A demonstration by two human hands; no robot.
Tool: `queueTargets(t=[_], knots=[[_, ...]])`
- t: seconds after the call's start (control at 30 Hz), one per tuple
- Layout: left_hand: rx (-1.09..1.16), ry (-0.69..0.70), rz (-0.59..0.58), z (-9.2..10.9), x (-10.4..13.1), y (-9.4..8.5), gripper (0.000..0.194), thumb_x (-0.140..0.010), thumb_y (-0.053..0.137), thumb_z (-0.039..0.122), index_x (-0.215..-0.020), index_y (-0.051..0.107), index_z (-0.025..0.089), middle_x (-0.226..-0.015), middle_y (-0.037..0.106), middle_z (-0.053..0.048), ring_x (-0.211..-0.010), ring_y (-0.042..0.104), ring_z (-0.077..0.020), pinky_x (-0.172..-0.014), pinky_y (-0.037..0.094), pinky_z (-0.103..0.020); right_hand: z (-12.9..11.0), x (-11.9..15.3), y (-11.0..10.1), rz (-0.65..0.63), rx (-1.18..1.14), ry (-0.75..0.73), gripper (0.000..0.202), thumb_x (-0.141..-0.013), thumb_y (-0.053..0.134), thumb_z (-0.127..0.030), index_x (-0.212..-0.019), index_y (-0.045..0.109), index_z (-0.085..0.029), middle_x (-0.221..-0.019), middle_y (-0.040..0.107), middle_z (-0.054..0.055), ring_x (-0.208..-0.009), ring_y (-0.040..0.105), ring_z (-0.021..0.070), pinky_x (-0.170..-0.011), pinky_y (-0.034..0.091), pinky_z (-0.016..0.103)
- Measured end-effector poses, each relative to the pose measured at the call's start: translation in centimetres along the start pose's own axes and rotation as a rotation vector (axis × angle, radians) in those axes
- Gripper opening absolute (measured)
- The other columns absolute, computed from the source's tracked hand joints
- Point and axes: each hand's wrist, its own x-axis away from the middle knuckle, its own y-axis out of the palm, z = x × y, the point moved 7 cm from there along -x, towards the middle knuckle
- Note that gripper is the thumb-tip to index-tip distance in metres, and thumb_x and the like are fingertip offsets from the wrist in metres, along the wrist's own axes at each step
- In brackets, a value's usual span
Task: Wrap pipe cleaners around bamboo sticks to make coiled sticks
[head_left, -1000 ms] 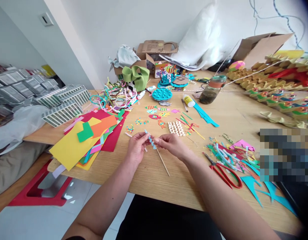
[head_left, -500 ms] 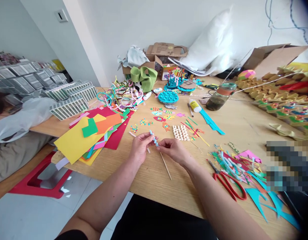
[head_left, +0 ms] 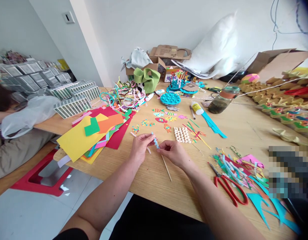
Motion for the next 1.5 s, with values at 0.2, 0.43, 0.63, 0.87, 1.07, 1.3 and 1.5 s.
queueTargets(t=[0.2,0.43,0.63,0.87,1.07,1.3,1.5], knots=[[0.029,0.016,0.013,0.2,0.0,-0.1,0.021,-0.057,0.076,0.027,-0.068,0.065,0.012,-0.066,0.066,-0.003,-0.059,0.058,-0.0101,-0.061,0.044,-0.024,-0.1,0.0,0.0,0.008,-0.004,-0.026,0.017,-0.067,0.062,-0.032,-0.067,0.061,-0.016,-0.058,0.056,0.000,-0.051,0.043,0.0105,-0.048,0.031,0.023],[0.089,0.054,0.031,0.2,-0.1,-0.3,0.018,-0.059,0.075,0.024,-0.068,0.065,0.013,-0.064,0.065,-0.001,-0.061,0.058,-0.0085,-0.062,0.042,-0.021,-0.7,0.2,-0.1,0.037,-0.004,-0.076,0.010,-0.067,0.061,-0.025,-0.068,0.060,-0.015,-0.060,0.057,0.001,-0.054,0.045,0.0112,-0.052,0.034,0.024],[0.155,0.074,0.089,0.3,0.0,-0.5,0.018,-0.057,0.076,0.022,-0.066,0.064,0.013,-0.062,0.063,0.000,-0.061,0.056,-0.0073,-0.062,0.041,-0.020,-0.9,0.3,0.2,0.027,-0.004,-0.101,0.006,-0.067,0.060,-0.021,-0.067,0.059,-0.016,-0.059,0.055,0.000,-0.053,0.045,0.0107,-0.052,0.034,0.024],[0.168,0.071,0.111,0.2,-0.1,-0.8,0.020,-0.056,0.077,0.023,-0.067,0.064,0.012,-0.061,0.062,0.000,-0.058,0.054,-0.0062,-0.059,0.041,-0.019,-1.1,0.4,0.6,-0.003,0.005,-0.114,0.003,-0.066,0.058,-0.018,-0.065,0.056,-0.016,-0.058,0.052,-0.002,-0.053,0.044,0.0098,-0.051,0.033,0.023],[0.126,0.096,0.085,0.5,-0.3,-0.8,0.019,-0.057,0.076,0.023,-0.068,0.065,0.012,-0.063,0.063,0.000,-0.060,0.056,-0.0073,-0.061,0.042,-0.020,-0.7,0.2,0.7,-0.011,-0.016,-0.065,0.009,-0.067,0.060,-0.023,-0.064,0.057,-0.015,-0.055,0.050,-0.003,-0.051,0.040,0.0089,-0.047,0.029,0.022],[0.018,0.095,0.015,0.9,-0.1,-0.2,0.021,-0.060,0.074,0.027,-0.072,0.066,0.012,-0.068,0.065,-0.003,-0.060,0.056,-0.0082,-0.058,0.042,-0.021,0.1,-0.1,0.6,-0.007,-0.062,-0.013,0.020,-0.069,0.061,-0.033,-0.065,0.060,-0.014,-0.053,0.049,-0.003,-0.049,0.037,0.0083,-0.045,0.026,0.022],[0.016,0.134,0.066,1.0,-0.2,-0.7,0.022,-0.058,0.076,0.025,-0.071,0.064,0.013,-0.064,0.063,-0.001,-0.061,0.056,-0.0087,-0.057,0.041,-0.020,0.0,0.0,0.8,-0.027,-0.090,-0.035,0.022,-0.071,0.060,-0.036,-0.064,0.059,-0.014,-0.053,0.048,-0.003,-0.048,0.035,0.0080,-0.045,0.025,0.022]])
